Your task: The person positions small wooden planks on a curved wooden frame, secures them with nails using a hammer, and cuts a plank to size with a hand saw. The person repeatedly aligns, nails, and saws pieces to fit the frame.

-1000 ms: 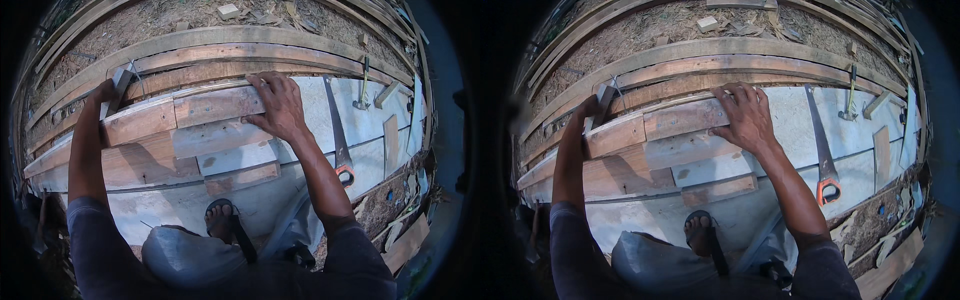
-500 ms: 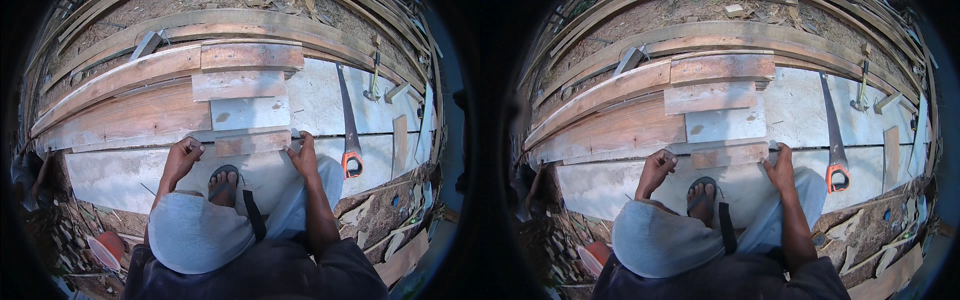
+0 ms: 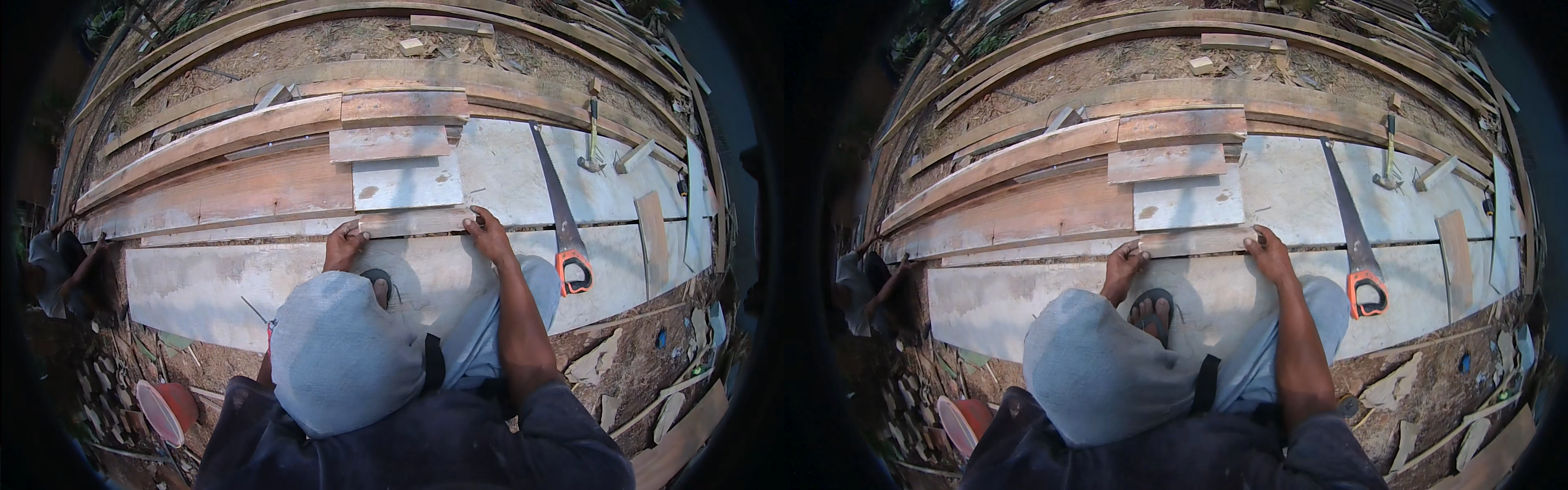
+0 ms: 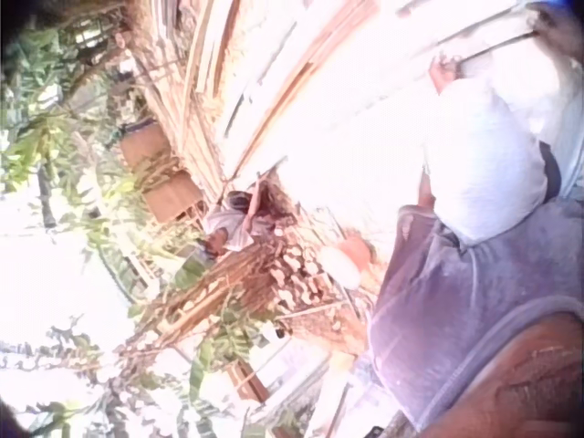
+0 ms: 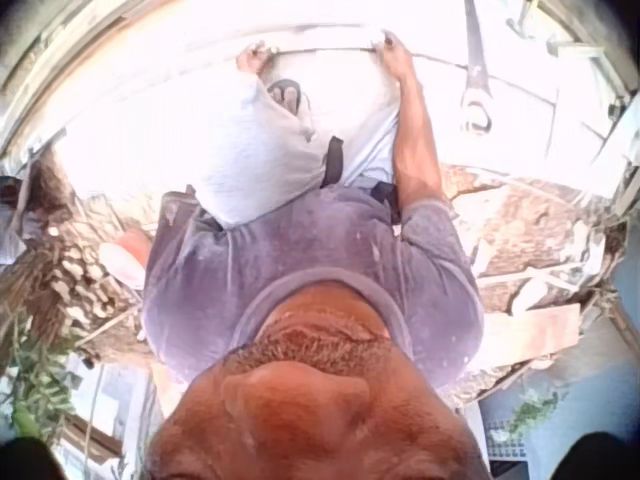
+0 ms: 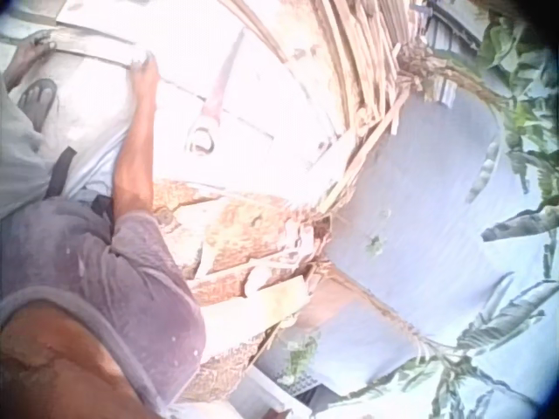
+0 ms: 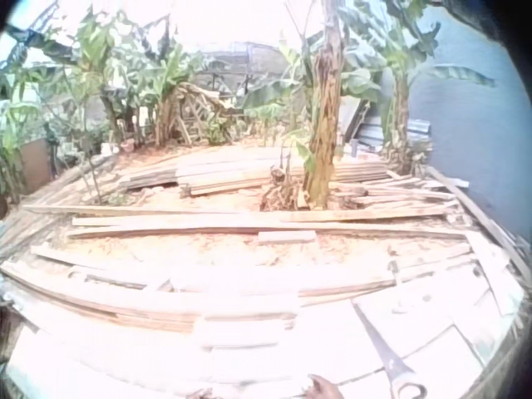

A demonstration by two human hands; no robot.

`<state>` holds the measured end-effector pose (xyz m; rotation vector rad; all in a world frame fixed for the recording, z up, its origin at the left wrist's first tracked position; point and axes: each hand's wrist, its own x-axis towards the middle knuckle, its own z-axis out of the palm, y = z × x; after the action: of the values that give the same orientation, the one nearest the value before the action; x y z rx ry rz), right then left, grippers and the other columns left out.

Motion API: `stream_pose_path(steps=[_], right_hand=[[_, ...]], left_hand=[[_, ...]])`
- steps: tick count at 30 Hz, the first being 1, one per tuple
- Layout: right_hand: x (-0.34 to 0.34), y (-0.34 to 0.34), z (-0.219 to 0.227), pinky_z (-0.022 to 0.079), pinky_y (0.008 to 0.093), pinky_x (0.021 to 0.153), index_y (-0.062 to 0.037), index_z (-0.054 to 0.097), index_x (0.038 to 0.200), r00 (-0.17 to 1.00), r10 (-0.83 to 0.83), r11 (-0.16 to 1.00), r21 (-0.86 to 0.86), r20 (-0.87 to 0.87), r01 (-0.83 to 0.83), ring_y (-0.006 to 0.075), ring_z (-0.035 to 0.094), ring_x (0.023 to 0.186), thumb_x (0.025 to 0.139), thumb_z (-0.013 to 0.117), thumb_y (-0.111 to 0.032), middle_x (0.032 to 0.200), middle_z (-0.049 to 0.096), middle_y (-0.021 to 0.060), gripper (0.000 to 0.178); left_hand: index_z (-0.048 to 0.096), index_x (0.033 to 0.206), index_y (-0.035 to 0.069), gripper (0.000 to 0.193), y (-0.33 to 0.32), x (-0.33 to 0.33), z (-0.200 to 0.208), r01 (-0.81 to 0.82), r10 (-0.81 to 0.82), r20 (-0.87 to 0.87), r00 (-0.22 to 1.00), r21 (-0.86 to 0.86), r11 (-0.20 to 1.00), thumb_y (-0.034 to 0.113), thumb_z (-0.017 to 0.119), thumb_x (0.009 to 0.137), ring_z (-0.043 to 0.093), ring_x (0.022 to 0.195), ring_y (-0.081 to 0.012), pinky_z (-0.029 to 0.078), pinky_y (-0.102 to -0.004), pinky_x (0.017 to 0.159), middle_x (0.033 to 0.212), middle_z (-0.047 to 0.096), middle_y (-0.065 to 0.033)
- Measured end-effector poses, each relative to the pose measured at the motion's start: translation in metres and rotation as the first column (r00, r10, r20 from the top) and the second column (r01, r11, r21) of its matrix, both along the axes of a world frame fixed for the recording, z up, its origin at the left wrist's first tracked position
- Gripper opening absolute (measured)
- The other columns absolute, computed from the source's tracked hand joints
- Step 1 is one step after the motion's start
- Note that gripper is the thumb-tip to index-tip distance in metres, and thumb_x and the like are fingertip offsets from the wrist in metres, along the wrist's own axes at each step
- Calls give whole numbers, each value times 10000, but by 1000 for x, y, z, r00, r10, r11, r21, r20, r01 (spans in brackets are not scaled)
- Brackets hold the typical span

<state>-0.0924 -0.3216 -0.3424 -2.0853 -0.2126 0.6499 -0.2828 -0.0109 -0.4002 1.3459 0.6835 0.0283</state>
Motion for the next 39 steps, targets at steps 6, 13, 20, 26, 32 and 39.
stream_pose_path(steps=[6,13,20,26,32,39], right_hand=[[10,10,-19,548,378,889,40,562,1394,996,-81,996,-35,48,82,259,710,985,925,745,-367,1035,736,173,647],[-1,11,-39,548,384,930,-2,521,1438,985,-63,995,87,161,50,310,678,1071,840,836,-362,1293,603,237,766],[1,13,-44,557,400,882,-43,539,1379,983,-74,992,118,170,54,310,682,1000,784,865,-181,1201,651,206,693],[4,21,-48,539,417,925,-33,553,1364,972,-112,993,60,204,101,344,672,1074,816,849,-258,1217,661,215,662],[15,19,-46,534,423,935,-93,606,1346,989,-58,994,95,134,45,341,659,1133,824,841,-273,1232,684,196,601],[20,23,-43,562,352,838,-101,608,1375,994,-28,989,145,108,12,208,701,952,857,826,-221,1142,742,125,575]], left_hand=[[622,1111,-13,246,-18,19,3,-318,341,111,933,-183,930,26,747,904,633,780,-135,513,-267,691,937,691,-76],[643,1232,47,429,-4,37,98,-99,-56,188,981,724,683,205,808,869,631,1085,-277,502,-419,880,1245,587,-147],[354,1590,261,1229,87,181,185,187,-346,-302,888,926,-328,507,951,545,385,1463,-397,295,-561,1219,1560,425,-185],[409,1563,192,1308,111,220,180,472,-289,-498,818,867,-158,629,931,446,473,1407,-315,351,-592,1128,1476,530,-101],[475,1514,135,1351,130,225,155,322,-333,-386,861,918,-232,733,874,371,505,1367,-337,380,-603,1067,1412,572,-110],[415,1531,89,1181,122,223,156,474,-251,-509,824,860,-188,611,909,593,364,1472,-385,293,-627,1187,1559,430,-201]])
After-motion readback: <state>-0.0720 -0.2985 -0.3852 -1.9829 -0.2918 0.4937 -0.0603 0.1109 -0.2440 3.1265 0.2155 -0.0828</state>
